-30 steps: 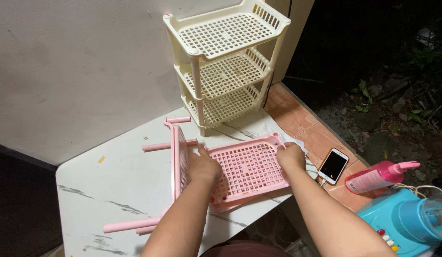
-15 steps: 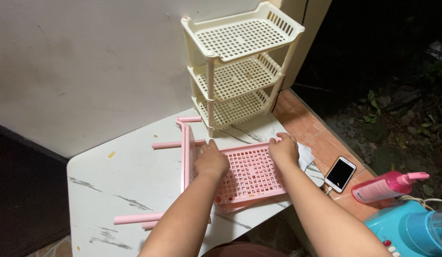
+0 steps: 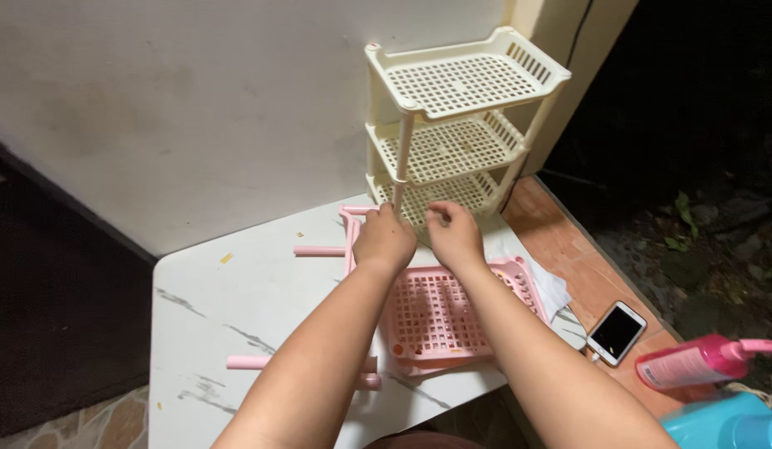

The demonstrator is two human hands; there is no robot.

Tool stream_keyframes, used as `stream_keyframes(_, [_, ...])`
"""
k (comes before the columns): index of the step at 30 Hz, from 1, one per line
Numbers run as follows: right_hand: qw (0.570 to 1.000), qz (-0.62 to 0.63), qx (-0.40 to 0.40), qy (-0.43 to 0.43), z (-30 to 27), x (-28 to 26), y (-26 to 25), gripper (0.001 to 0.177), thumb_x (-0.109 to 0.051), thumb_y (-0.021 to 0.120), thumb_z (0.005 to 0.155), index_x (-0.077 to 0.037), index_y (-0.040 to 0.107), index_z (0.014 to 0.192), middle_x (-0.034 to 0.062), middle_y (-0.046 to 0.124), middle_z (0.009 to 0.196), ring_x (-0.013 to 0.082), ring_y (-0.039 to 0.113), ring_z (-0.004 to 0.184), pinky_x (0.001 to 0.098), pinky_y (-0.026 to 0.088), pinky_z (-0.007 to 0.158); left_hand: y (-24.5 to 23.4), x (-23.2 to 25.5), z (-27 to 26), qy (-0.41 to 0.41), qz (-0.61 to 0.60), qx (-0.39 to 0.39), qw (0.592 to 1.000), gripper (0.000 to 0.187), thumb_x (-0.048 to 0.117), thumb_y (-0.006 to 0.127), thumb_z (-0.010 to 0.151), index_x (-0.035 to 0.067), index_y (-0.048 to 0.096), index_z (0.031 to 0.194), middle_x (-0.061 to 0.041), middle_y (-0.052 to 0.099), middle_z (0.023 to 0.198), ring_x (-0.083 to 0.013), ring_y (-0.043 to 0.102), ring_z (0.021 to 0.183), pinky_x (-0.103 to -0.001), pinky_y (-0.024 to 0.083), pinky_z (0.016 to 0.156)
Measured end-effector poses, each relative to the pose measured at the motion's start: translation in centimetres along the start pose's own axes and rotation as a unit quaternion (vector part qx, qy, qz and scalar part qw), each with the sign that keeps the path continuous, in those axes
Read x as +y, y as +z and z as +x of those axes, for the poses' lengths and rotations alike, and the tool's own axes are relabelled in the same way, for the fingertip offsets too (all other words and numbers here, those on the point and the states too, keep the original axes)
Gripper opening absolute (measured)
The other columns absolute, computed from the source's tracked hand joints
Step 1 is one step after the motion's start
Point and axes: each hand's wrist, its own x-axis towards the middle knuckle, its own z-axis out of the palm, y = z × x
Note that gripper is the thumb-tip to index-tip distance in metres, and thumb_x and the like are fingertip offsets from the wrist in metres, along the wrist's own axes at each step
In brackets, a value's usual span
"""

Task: The person assembles a pink plastic shelving unit by inserting vertical poles into the corners of a shelf tray and connecting horizontal crossbars. They then attach a second shelf tray to the frame, completing a two-tier structure.

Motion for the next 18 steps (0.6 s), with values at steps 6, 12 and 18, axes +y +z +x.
stream_keyframes(6, [0.995,0.066,-0.052,-0.049,0.2,-5.4,2.7,0.030,-0.027,0.068,0.093,-0.005,0.074,0.113,0.0124,0.076,0.108,0.0236,0.073,0.103,0.0364,0.056,0.091,-3.1,-2.2,0.9,-0.013,0.025,0.063,0.998,0.049,0.036,0.056,0.096,0.013,0.053,0.139,-0.013,0.057,0.136,-0.0327,0.057,0.126,-0.051,0.050,0.099])
stream_keyframes(12, [0.979,0.134,-0.127,-0.086,-1.3,-10.5,6.2,0.031,-0.029,0.066,0.095,-0.005,0.072,0.114,0.0120,0.076,0.109,0.0224,0.074,0.102,0.0363,0.057,0.089,-6.4,-6.2,0.2,-0.072,0.059,0.082,0.992,0.049,0.039,0.057,0.097,0.012,0.053,0.138,-0.013,0.056,0.136,-0.0313,0.056,0.126,-0.049,0.051,0.097])
stream_keyframes(18, [0.967,0.097,-0.198,-0.126,-4.2,-14.6,9.2,0.037,-0.034,0.064,0.095,-0.006,0.072,0.116,0.0141,0.072,0.119,0.0261,0.070,0.110,0.0391,0.055,0.090,-8.2,-10.4,-1.3,-0.153,0.118,0.044,0.980,0.044,0.037,0.058,0.097,0.010,0.057,0.132,-0.013,0.054,0.138,-0.0303,0.057,0.127,-0.046,0.052,0.098])
